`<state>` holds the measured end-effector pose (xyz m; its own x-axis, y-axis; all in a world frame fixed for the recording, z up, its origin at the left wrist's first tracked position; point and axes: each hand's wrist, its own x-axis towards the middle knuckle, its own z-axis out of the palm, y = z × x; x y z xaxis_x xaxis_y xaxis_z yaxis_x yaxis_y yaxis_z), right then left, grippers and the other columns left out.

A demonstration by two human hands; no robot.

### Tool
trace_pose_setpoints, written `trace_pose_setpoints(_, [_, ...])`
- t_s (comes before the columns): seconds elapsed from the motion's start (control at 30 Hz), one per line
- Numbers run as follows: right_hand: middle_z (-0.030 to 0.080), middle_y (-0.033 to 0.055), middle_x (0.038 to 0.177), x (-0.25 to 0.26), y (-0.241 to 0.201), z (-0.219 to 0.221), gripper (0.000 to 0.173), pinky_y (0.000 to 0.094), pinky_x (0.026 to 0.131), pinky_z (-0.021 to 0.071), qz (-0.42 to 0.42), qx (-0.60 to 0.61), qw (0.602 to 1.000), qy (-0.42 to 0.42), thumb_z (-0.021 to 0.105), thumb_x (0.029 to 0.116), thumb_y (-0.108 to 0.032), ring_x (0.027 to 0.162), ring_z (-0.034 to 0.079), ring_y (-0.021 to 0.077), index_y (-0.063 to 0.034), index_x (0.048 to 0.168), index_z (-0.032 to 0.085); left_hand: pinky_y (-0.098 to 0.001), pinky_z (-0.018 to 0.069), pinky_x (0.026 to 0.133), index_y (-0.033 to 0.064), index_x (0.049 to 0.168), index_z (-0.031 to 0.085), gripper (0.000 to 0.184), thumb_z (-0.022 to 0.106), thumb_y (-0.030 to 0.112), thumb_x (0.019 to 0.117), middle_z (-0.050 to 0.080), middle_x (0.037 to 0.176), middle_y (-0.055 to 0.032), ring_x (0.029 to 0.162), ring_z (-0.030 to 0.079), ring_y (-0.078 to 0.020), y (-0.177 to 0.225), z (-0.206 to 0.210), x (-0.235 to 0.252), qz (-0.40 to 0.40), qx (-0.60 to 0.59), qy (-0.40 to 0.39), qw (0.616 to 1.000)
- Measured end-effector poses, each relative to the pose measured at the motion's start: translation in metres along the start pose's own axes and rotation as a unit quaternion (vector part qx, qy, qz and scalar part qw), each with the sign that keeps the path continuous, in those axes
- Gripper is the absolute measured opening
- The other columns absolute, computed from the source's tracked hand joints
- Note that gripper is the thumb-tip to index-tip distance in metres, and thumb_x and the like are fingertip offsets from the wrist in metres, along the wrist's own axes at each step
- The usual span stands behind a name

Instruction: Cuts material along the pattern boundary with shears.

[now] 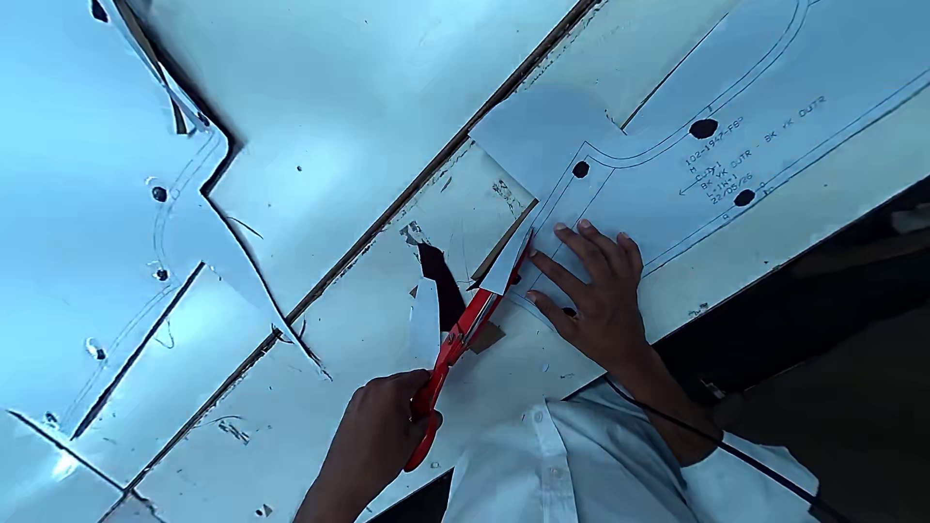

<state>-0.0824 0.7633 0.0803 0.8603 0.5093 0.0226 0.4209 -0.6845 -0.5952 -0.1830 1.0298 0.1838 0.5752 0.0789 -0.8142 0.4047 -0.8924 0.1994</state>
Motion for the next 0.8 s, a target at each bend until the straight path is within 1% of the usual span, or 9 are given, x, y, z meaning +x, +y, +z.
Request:
trace_pose_setpoints(0.1, [0.04,0.0091,0.162,-0.001,0.0,-0.002,0.045,0.0643,0.121,0.014,0.001,0.002,1.0,-0.008,0.056,0.1021,-0.042,0.154,0.025,0.0349,-0.0229,0.142,0.063,-0.0487,0.0566,0.068,0.0118,0.106,0.076,0.024,0.079,0.009,0.0822,0.072,0.082,-0.0032,0.069,0.067,-0.0218,0.005,-0.003,0.001,-0.008,0.006,-0.023,1.0])
trace_pose_setpoints(0.2, [0.039,0.0091,0.163,-0.002,-0.001,-0.002,0.046,0.0649,0.121,0.0132,-0.002,0.004,1.0,-0.013,0.056,0.1022,-0.043,0.154,0.024,0.0349,-0.0228,0.143,0.062,-0.0461,0.0555,0.065,0.0113,0.102,0.076,0.021,0.08,0.01,0.0818,0.071,0.078,-0.0026,0.066,0.066,-0.0203,0.01,-0.002,0.002,-0.005,0.005,-0.018,1.0])
trace_pose_setpoints(0.33, [0.04,0.0096,0.162,-0.002,0.0,-0.002,0.045,0.0646,0.12,0.0141,-0.004,0.001,1.0,-0.004,0.058,0.1014,-0.043,0.154,0.025,0.0356,-0.0224,0.141,0.064,-0.0451,0.0564,0.066,0.0105,0.102,0.076,0.02,0.079,0.009,0.0815,0.072,0.081,-0.0034,0.067,0.067,-0.0202,0.01,0.005,0.004,0.002,-0.015,-0.007,1.0])
trace_pose_setpoints(0.43, [0.041,0.0099,0.161,-0.002,0.0,-0.002,0.044,0.0644,0.12,0.0143,-0.002,0.005,1.0,-0.006,0.057,0.1018,-0.043,0.153,0.026,0.0359,-0.0223,0.14,0.065,-0.0435,0.0568,0.065,0.0109,0.098,0.076,0.018,0.078,0.009,0.0805,0.073,0.08,-0.0022,0.066,0.068,-0.0183,0.009,0.008,0.004,-0.001,-0.027,-0.002,1.0])
trace_pose_setpoints(0.53, [0.047,0.0102,0.157,0.004,0.001,0.001,0.043,0.0642,0.119,0.0155,0.002,-0.003,1.0,0.003,0.056,0.1008,-0.046,0.151,0.031,0.0367,-0.0249,0.137,0.068,-0.0413,0.0567,0.064,0.0115,0.097,0.076,0.017,0.079,0.009,0.0809,0.073,0.08,-0.0014,0.065,0.067,-0.017,0.008,0.008,0.005,-0.006,-0.032,-0.008,0.999])
trace_pose_setpoints(0.63, [0.041,0.009,0.161,0.0,-0.001,-0.002,0.047,0.0636,0.12,0.0148,0.005,0.001,1.0,-0.009,0.056,0.1022,-0.042,0.153,0.026,0.0344,-0.0219,0.144,0.061,-0.0408,0.0566,0.064,0.0124,0.098,0.076,0.017,0.079,0.009,0.0819,0.072,0.079,-0.0009,0.065,0.067,-0.0161,0.006,0.008,0.006,-0.012,-0.035,-0.014,0.999])
trace_pose_setpoints(0.73, [0.042,0.0057,0.161,0.001,-0.005,-0.003,0.053,0.0606,0.122,0.0153,0.024,-0.003,1.0,-0.006,0.054,0.104,-0.038,0.153,0.029,0.0306,-0.0146,0.151,0.051,-0.0403,0.057,0.064,0.0127,0.101,0.076,0.019,0.078,0.01,0.0826,0.072,0.079,-0.0005,0.065,0.066,-0.0155,0.007,0.007,0.005,-0.011,-0.04,-0.019,0.999])
trace_pose_setpoints(0.8, [0.042,0.0054,0.161,0.002,-0.006,-0.004,0.056,0.0599,0.122,0.016,0.03,-0.014,0.999,-0.01,0.052,0.1051,-0.035,0.153,0.03,0.0299,-0.0098,0.155,0.044,-0.0411,0.0579,0.065,0.0137,0.103,0.076,0.021,0.077,0.012,0.0823,0.073,0.081,0.0,0.066,0.067,-0.0157,0.011,0.004,0.006,-0.012,-0.036,-0.022,0.999])
